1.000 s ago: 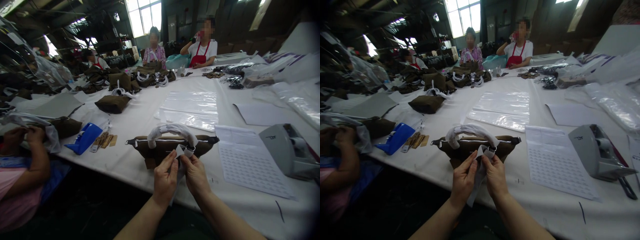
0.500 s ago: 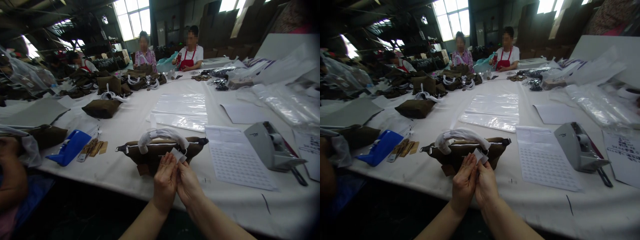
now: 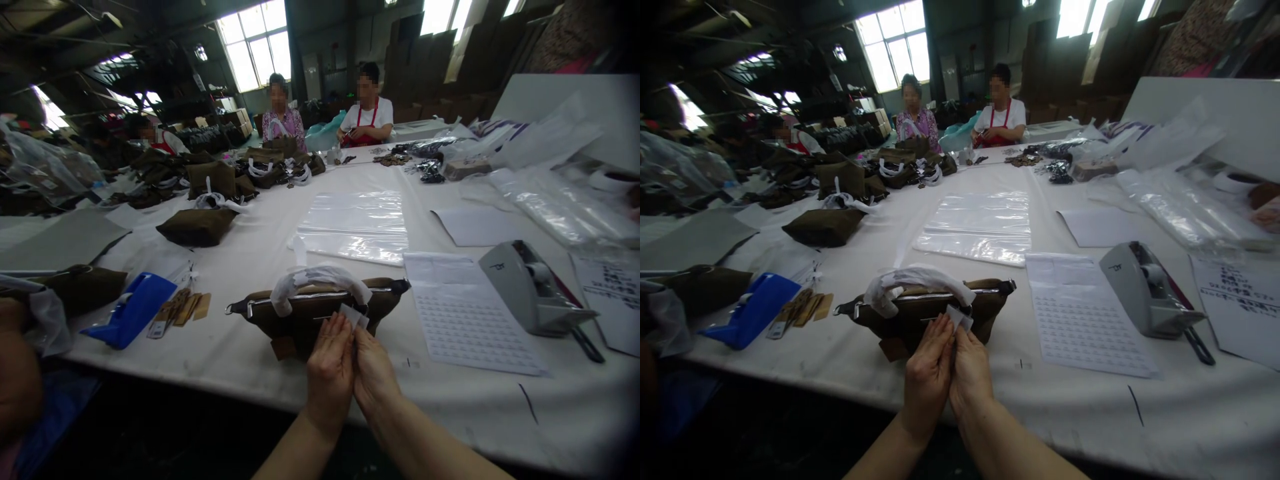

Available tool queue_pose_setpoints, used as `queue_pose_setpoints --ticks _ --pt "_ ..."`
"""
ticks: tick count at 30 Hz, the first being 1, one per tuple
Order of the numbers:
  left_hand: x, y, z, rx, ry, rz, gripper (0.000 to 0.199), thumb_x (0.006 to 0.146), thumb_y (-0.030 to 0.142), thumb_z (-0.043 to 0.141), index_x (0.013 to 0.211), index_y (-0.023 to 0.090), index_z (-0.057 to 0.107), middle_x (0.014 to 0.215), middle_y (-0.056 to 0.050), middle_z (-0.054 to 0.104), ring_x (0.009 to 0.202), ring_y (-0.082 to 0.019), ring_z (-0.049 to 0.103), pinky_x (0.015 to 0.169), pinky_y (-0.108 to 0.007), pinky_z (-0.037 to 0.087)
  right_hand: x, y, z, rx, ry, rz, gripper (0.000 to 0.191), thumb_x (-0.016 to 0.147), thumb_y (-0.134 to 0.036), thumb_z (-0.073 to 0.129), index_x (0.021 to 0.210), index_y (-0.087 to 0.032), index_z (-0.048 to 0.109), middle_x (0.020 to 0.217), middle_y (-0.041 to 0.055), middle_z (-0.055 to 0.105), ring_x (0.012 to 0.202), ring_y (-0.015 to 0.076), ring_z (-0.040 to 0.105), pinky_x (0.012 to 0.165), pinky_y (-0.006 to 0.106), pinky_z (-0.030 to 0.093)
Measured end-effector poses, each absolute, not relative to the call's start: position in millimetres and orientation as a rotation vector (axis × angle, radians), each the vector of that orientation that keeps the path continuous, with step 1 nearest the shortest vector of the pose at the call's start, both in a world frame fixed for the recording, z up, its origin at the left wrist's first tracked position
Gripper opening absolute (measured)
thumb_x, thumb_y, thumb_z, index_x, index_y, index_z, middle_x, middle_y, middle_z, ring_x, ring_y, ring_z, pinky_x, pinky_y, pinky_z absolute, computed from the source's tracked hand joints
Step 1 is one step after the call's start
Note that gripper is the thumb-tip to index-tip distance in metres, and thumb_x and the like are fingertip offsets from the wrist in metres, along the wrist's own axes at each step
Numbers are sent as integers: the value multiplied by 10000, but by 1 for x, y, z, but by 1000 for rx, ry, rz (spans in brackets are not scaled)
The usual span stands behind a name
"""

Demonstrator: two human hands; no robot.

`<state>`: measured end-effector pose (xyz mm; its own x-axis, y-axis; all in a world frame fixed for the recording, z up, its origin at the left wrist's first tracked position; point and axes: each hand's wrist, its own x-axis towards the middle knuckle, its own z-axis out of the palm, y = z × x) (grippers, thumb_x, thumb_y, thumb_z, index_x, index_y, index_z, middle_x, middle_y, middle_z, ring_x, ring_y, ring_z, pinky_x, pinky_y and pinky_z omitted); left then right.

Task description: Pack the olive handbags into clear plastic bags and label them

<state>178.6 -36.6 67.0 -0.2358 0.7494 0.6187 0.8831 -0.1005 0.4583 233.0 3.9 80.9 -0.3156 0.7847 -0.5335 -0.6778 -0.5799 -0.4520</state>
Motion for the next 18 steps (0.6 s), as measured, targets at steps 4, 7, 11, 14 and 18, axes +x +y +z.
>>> queue_pose_setpoints --ticks 4,7,11,14,18 --pt "174 -39 66 -1972 -1889 -993 355 875 119 460 1221 130 540 1254 -117 568 1199 -218 500 1033 -431 407 240 1 89 -901 -128 2039 186 665 -334 690 776 -184 678 838 16 693 892 166 630 811 229 522" --pt "174 -43 69 -2077 -1938 -972 416 863 133 465 1277 137 494 1308 -122 516 1231 -234 465 1067 -454 351 244 0 86 -896 -158 2041 241 666 -357 713 832 -182 691 915 24 694 943 166 617 837 225 507" --pt "168 -47 82 -2146 -2355 -1647 343 903 269 427 1186 172 593 1273 -104 556 1235 -244 458 1069 -430 340 249 7 78 -957 -234 2011 271 573 -338 791 762 -170 693 813 23 698 810 160 630 736 217 511" --pt "159 -47 91 -1367 -2617 -2563 356 887 406 466 1051 154 657 1122 -111 649 1094 -244 574 965 -390 440 254 11 79 -928 -397 2097 309 590 -388 790 777 -163 689 743 22 688 695 162 616 655 249 498" --pt "159 -47 91 -1081 -2879 -2990 421 727 382 702 1069 146 634 1016 -100 677 943 -227 627 864 -334 469 261 13 82 -939 -540 2156 348 585 -418 792 791 -161 681 717 12 674 671 157 595 644 253 469"
